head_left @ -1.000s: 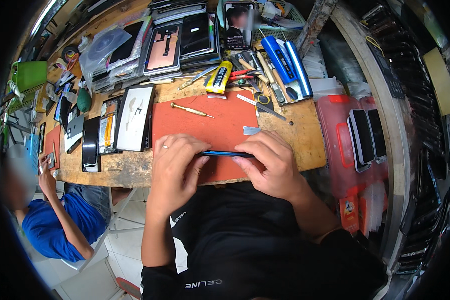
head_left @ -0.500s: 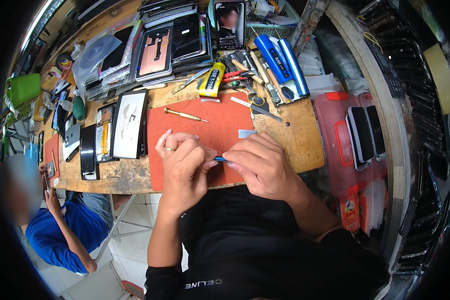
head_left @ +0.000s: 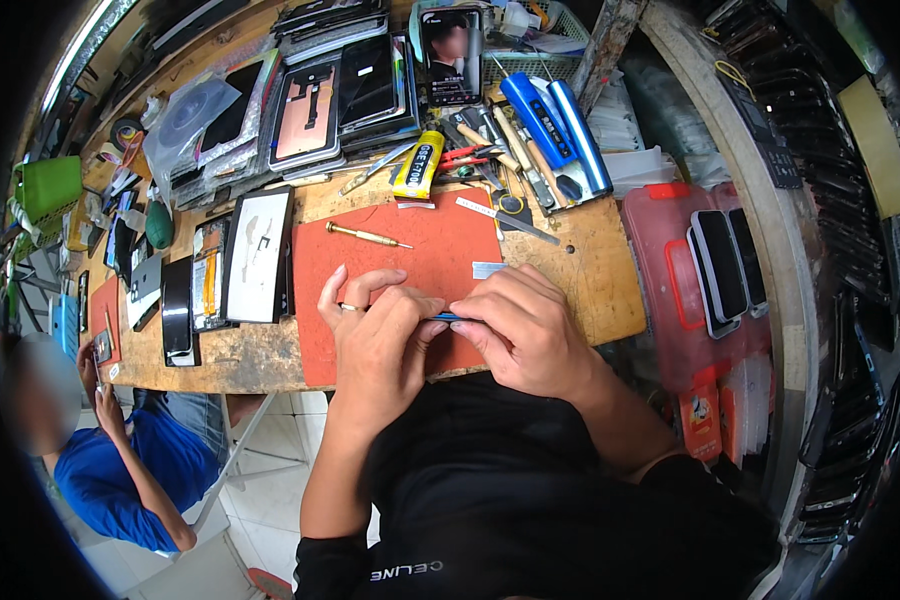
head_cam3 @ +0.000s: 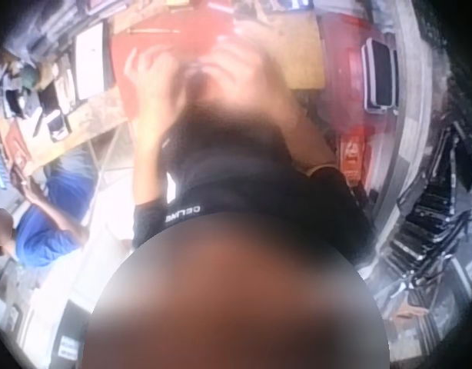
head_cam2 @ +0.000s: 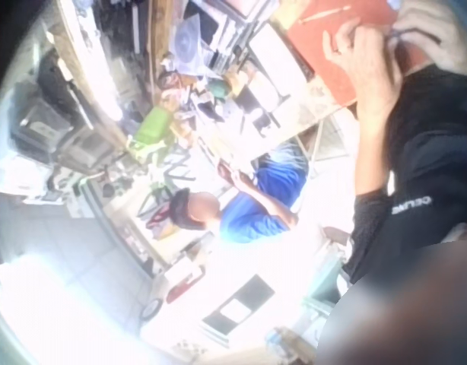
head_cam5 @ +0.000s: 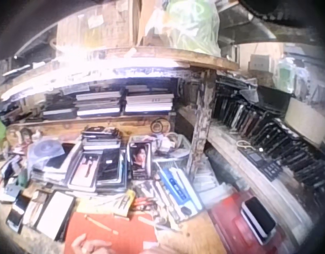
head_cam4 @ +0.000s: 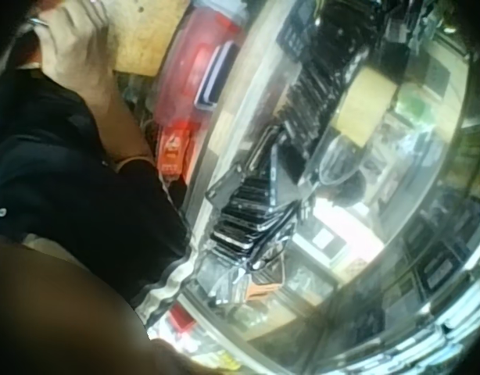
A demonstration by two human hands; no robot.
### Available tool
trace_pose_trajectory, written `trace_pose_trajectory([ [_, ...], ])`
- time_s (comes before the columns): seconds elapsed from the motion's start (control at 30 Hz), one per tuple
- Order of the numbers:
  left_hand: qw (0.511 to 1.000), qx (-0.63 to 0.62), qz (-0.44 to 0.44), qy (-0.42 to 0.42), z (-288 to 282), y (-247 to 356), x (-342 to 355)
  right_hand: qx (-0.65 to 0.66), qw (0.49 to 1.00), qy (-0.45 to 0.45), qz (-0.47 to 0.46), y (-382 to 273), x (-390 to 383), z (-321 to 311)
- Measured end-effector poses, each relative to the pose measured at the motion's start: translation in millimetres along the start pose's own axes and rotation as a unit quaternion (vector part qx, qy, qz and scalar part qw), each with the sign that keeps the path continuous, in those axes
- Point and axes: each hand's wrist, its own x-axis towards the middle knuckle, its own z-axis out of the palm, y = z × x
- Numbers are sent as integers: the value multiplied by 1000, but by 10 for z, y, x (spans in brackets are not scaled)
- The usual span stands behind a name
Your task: The person disassembles a smartphone, removes the battery, and handles internal components. They then reassemble the phone, attach the back cover, and wipe the exterior with a cloth.
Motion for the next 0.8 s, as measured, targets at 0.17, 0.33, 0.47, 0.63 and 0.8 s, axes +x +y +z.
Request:
trace_pose_trajectory([
  [0.17,1000,-26,-10,-13,-12,-12,28,5,1000,0,7,-10,4,-21],
  [0.33,999,-33,-15,-7,-6,-28,83,27,999,-16,-13,44,51,-28],
  [0.47,999,-29,-6,-18,-23,-36,116,54,998,-34,-5,79,55,-44],
  [0.63,999,-41,-19,-30,-59,-15,112,65,998,-23,7,55,15,-36],
  [0.8,998,-57,-23,-33,-82,-3,54,30,999,-8,30,-42,-99,-138],
])
